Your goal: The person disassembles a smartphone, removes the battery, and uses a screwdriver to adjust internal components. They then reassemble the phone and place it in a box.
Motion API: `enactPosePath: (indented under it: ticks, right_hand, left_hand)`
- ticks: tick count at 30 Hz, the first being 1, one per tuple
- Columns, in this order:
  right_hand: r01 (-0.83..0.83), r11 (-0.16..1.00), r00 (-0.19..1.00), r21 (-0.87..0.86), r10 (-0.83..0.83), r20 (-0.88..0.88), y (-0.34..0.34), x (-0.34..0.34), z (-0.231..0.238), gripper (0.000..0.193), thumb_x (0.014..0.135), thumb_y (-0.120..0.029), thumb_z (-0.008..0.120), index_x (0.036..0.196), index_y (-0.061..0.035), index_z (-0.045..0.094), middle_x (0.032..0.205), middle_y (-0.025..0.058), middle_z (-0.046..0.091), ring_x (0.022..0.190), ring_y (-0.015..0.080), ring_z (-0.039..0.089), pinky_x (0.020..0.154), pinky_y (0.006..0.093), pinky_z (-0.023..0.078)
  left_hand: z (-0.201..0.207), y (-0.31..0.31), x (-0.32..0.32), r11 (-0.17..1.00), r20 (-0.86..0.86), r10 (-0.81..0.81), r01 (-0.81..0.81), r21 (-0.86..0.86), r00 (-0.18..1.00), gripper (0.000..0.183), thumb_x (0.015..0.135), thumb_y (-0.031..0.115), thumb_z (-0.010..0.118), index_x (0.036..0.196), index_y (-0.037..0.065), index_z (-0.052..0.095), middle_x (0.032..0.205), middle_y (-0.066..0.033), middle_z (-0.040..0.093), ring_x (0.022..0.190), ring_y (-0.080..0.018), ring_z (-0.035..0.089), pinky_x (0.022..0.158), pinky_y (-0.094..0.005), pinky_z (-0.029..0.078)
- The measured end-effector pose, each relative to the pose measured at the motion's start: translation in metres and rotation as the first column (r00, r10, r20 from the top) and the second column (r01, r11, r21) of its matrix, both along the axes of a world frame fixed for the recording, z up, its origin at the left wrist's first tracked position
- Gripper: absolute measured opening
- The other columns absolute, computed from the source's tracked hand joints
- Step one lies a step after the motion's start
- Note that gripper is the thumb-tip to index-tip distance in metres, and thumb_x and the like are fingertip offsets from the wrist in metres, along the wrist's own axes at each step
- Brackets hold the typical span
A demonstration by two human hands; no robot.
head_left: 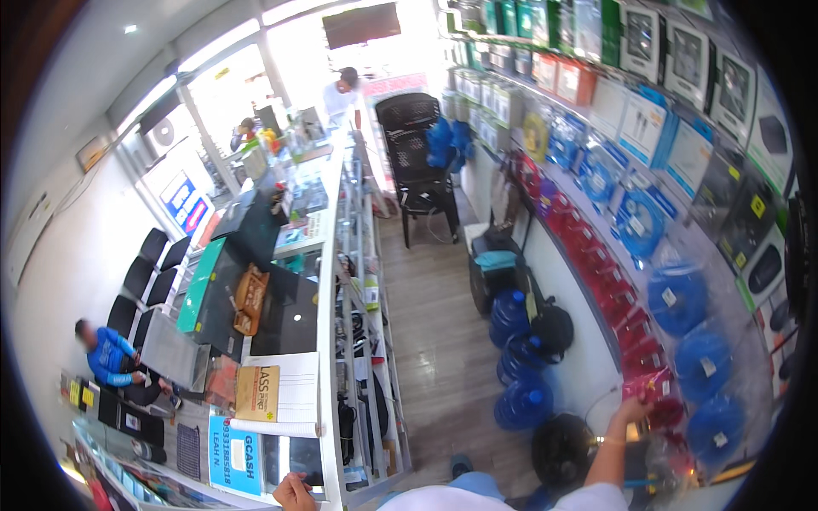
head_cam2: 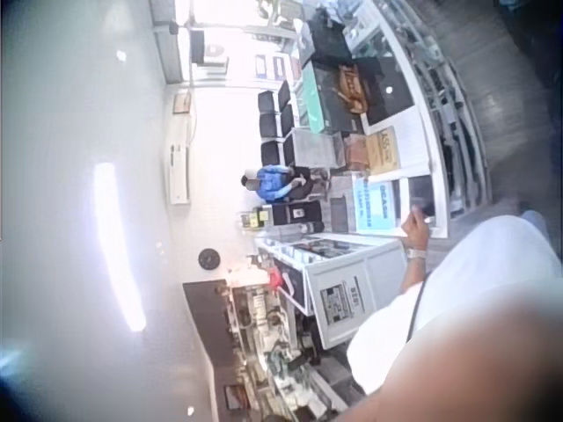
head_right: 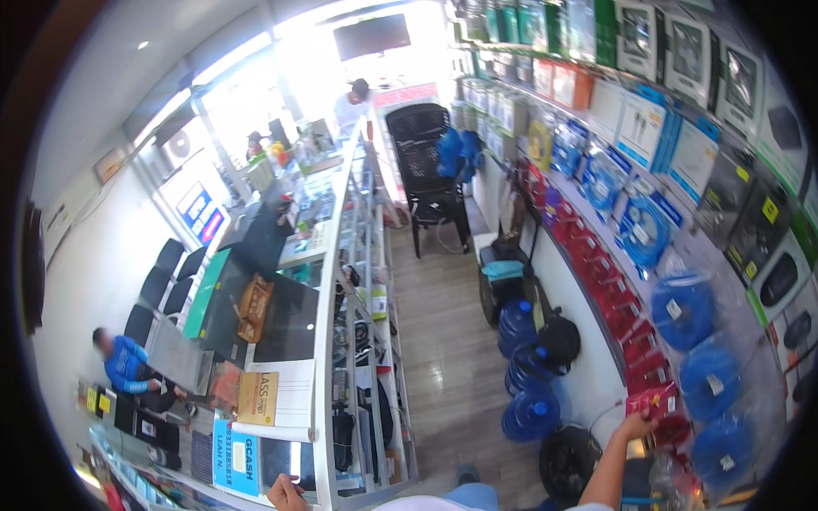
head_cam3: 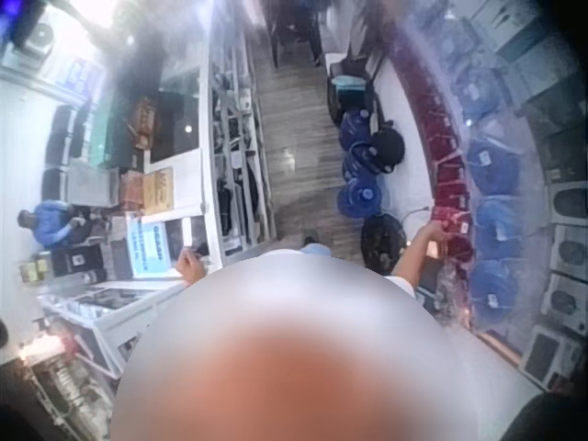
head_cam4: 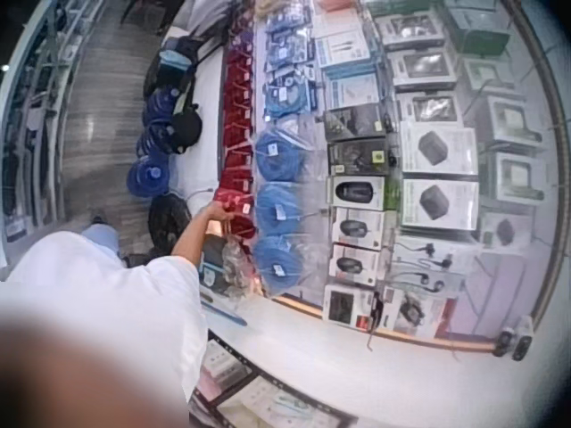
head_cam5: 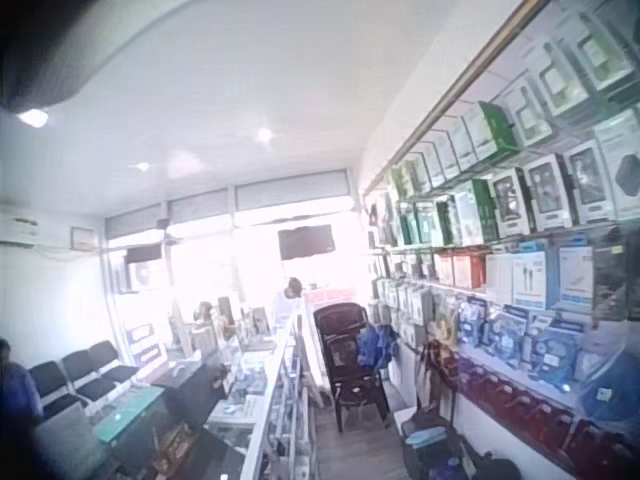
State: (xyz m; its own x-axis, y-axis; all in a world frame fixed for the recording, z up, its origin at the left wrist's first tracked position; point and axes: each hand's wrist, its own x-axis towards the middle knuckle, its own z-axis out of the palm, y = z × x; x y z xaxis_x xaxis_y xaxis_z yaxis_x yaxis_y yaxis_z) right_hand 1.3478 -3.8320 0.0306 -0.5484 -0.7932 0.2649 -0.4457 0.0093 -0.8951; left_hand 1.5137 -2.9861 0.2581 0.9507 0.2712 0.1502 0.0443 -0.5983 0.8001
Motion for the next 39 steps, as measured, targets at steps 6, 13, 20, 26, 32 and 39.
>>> enactPosePath:
  ticks: [6, 13, 20, 26, 32, 39]
  right_hand:
    - [-0.143, 0.989, 0.969, 0.048, 0.130, 0.209, 0.059, 0.008, 0.056, 0.043, 0.111, -0.021, 0.068, 0.137, 0.0120, 0.059, 0.125, 0.0331, 0.072, 0.108, 0.0420, 0.074, 0.089, 0.0462, 0.059]
    - [-0.309, 0.951, 0.880, -0.028, 0.297, 0.370, 0.116, 0.028, 0.090, 0.034, 0.114, -0.019, 0.063, 0.132, 0.0084, 0.056, 0.127, 0.0275, 0.072, 0.107, 0.0327, 0.074, 0.094, 0.0426, 0.060]
    - [-0.730, 0.657, 0.637, -0.188, 0.754, 0.157, 0.276, 0.099, 0.178, 0.032, 0.116, -0.021, 0.063, 0.137, 0.0004, 0.053, 0.118, 0.0160, 0.074, 0.099, 0.0234, 0.073, 0.089, 0.0358, 0.059]
    - [-0.914, -0.310, -0.317, -0.263, 0.948, -0.016, 0.533, 0.169, 0.265, 0.019, 0.107, -0.017, 0.076, 0.112, -0.0027, 0.064, 0.096, 0.0086, 0.078, 0.085, 0.0152, 0.075, 0.077, 0.0315, 0.060]
    - [-0.401, -0.851, -0.782, -0.338, 0.511, -0.358, 0.635, 0.205, 0.321, 0.039, 0.106, -0.009, 0.071, 0.144, -0.0007, 0.065, 0.143, 0.0238, 0.059, 0.126, 0.0353, 0.066, 0.093, 0.0403, 0.062]
    - [-0.502, -0.850, -0.765, -0.159, 0.522, -0.376, 0.677, 0.226, 0.316, 0.060, 0.108, -0.014, 0.070, 0.165, -0.0055, 0.052, 0.146, 0.0239, 0.048, 0.122, 0.0413, 0.059, 0.105, 0.0491, 0.056]
  left_hand:
    - [0.012, -0.001, 0.001, 0.999, -0.052, -0.014, 0.016, 0.040, 0.999, 0.048, 0.117, 0.033, 0.056, 0.086, 0.001, 0.073, 0.072, -0.0111, 0.069, 0.065, -0.0226, 0.062, 0.063, -0.0436, 0.048]
    - [0.002, 0.017, -0.001, 0.977, 0.066, -0.086, 0.098, -0.191, 0.994, 0.043, 0.114, 0.035, 0.066, 0.101, -0.004, 0.077, 0.079, -0.0074, 0.072, 0.066, -0.0136, 0.062, 0.062, -0.0317, 0.047]
    - [0.028, -0.003, 0.001, 0.902, 0.005, -0.137, 0.127, -0.413, 0.990, 0.035, 0.116, 0.024, 0.064, 0.098, -0.003, 0.079, 0.076, -0.0040, 0.072, 0.060, -0.0070, 0.065, 0.053, -0.0249, 0.051]
    - [0.089, -0.063, 0.026, 0.851, 0.291, -0.493, 0.524, -0.032, 0.820, 0.072, 0.103, 0.031, 0.082, 0.156, -0.007, 0.050, 0.124, -0.0171, 0.069, 0.109, -0.0234, 0.073, 0.095, -0.0344, 0.061]
    - [0.106, -0.041, 0.027, 0.697, 0.091, -0.444, 0.408, -0.590, 0.891, 0.062, 0.108, 0.037, 0.075, 0.149, -0.004, 0.052, 0.126, -0.0125, 0.067, 0.107, -0.0171, 0.068, 0.095, -0.0333, 0.057]
    - [0.103, 0.012, 0.008, 0.431, -0.132, -0.504, 0.116, -0.895, 0.853, 0.063, 0.117, 0.059, 0.041, 0.144, 0.005, 0.059, 0.114, -0.0092, 0.072, 0.090, -0.0173, 0.072, 0.077, -0.0345, 0.064]
